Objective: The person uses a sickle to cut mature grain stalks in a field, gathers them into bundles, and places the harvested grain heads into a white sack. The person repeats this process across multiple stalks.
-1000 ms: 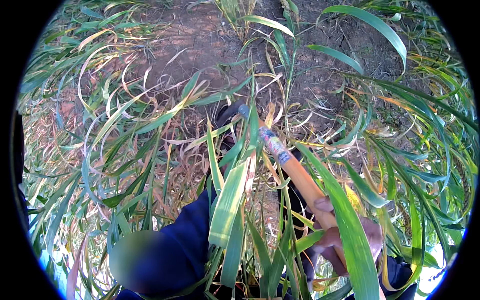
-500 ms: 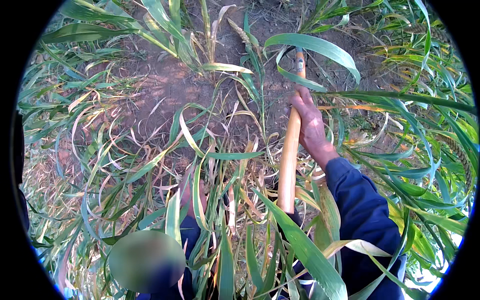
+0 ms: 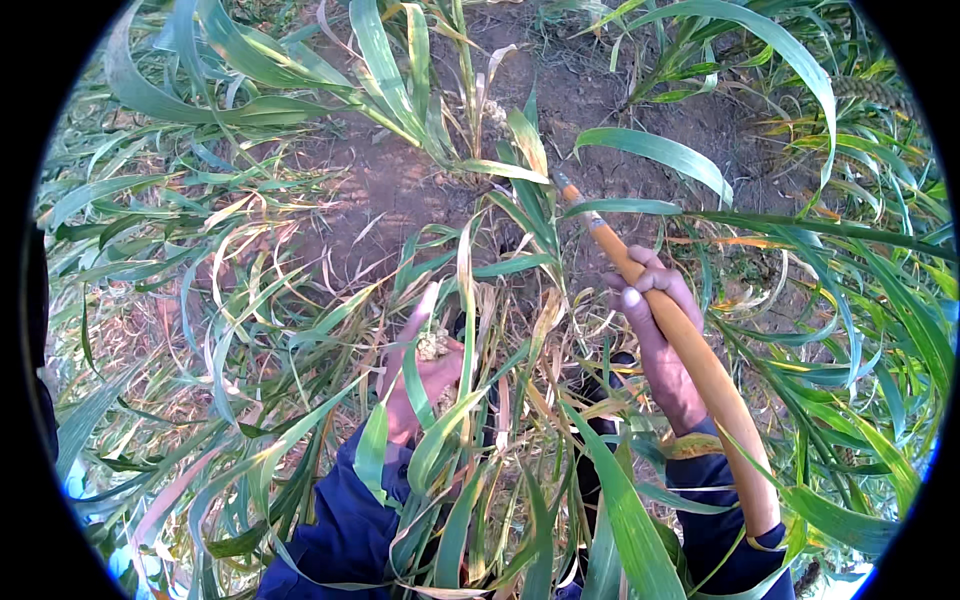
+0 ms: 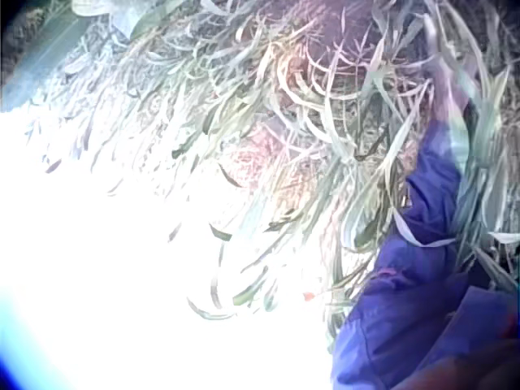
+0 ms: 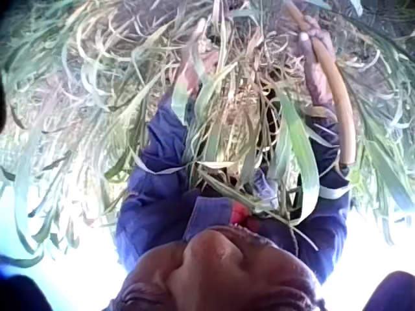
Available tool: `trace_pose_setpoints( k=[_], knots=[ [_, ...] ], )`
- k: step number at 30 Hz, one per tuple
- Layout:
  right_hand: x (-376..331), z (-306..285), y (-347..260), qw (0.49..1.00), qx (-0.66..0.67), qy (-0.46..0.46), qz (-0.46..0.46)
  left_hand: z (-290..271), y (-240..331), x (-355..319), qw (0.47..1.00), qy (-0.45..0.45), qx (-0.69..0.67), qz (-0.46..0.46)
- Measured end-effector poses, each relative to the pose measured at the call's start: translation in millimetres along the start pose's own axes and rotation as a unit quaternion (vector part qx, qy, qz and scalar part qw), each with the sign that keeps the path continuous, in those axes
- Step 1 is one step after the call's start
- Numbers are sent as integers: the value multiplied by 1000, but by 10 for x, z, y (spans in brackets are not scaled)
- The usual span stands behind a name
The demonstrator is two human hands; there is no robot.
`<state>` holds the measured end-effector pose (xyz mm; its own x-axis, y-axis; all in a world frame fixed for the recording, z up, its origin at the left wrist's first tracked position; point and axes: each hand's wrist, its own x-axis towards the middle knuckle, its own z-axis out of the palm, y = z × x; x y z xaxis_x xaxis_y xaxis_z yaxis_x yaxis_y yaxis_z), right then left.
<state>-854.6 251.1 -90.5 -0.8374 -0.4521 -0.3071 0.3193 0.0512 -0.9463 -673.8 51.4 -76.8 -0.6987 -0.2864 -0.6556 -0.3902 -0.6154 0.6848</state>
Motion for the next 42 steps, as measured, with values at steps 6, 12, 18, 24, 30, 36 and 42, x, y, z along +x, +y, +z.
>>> trace_pose_setpoints(
  k=[6, 12, 18, 24, 30, 36, 42],
  knots=[
    [-672, -318, -977, 998, -20, 22, 55, 681, 726, -436, 893, -200, 404, -7],
    [-1180, -703, -1196, 997, -31, -63, -44, 695, 1058, -211, 689, -11, 649, 323],
    [-1614, -701, -1276, 994, 14, -79, -72, 746, 1058, 280, 520, -107, 665, 526],
    [-1829, -605, -1217, 993, 50, -59, -88, 581, 957, 776, 414, -162, 835, 323],
    [-1932, -780, -1362, 991, 41, -123, 23, -41, 876, 449, 492, -209, 817, 216],
    [-1971, -666, -1812, 993, 7, -106, 46, -493, 785, 4, 769, -172, 612, -70],
    [-1908, -230, -2200, 984, -67, -155, 50, -183, 884, -332, 611, -241, 736, 165]
  ],
)
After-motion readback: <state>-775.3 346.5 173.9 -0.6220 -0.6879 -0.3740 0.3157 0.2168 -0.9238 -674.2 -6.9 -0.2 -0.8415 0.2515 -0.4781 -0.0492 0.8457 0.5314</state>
